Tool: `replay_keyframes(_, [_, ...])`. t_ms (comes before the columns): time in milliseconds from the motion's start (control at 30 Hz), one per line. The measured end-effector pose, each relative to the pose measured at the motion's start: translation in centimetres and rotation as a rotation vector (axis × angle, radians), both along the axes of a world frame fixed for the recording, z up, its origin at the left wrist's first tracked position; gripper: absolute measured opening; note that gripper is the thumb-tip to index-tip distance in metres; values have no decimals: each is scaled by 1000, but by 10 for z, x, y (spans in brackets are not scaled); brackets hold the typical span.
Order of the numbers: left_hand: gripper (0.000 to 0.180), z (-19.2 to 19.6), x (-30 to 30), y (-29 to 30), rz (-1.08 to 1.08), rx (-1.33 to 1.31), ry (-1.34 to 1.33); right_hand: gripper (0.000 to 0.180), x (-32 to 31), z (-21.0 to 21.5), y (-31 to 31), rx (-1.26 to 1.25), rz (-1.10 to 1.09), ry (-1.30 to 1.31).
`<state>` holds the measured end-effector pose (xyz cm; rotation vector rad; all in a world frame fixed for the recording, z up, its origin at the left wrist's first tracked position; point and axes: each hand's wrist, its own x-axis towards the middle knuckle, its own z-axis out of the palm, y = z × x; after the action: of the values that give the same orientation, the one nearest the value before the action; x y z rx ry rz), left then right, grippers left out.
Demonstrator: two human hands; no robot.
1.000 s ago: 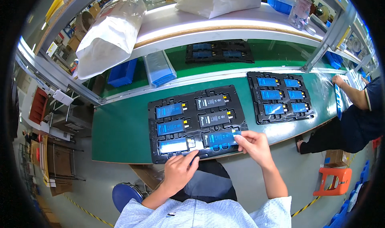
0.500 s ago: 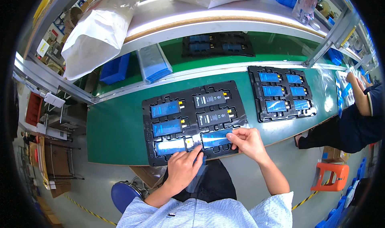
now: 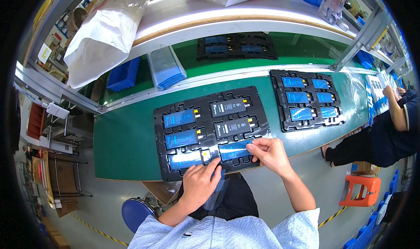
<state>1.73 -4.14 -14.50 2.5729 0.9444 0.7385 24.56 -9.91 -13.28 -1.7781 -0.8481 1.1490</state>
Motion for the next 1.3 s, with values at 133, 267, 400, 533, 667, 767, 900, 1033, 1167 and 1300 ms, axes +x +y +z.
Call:
replay_keyframes(133, [26, 0, 1, 0, -4, -1, 19, 24, 0, -3, 0, 1, -3, -15])
replay_keyframes(267, [34, 3, 1, 1, -66, 17, 105, 23, -2, 0, 1, -12, -16, -39])
replay_keyframes(400, [39, 5, 1, 0, -112, 42, 187, 22, -3, 1, 2, -20, -15, -71])
replay_keyframes(533, [40, 5, 3, 0, -112, 34, 217, 21, -7, 4, 4, -20, -24, -116])
replay_keyframes(667, [40, 5, 2, -1, -113, 39, 220, 19, -11, 6, 5, 11, -18, -209])
replay_keyframes(767, [41, 5, 3, -1, -114, 43, 219, 19, -13, 5, 6, 32, -27, -237])
replay_keyframes(900, [41, 5, 3, -1, -115, 31, 215, 17, -14, 4, 6, 49, 0, -326])
replay_keyframes(1033, [38, 5, 3, -2, -117, 30, 207, 16, -22, 9, 4, 132, 30, -718])
replay_keyframes(1167, [31, 12, 1, 0, -147, -35, 122, 16, -30, 25, -9, 250, -103, -981])
replay_keyframes(1300, [34, 25, -12, -9, -252, -259, -121, 18, -28, 20, -55, 125, 74, -562])
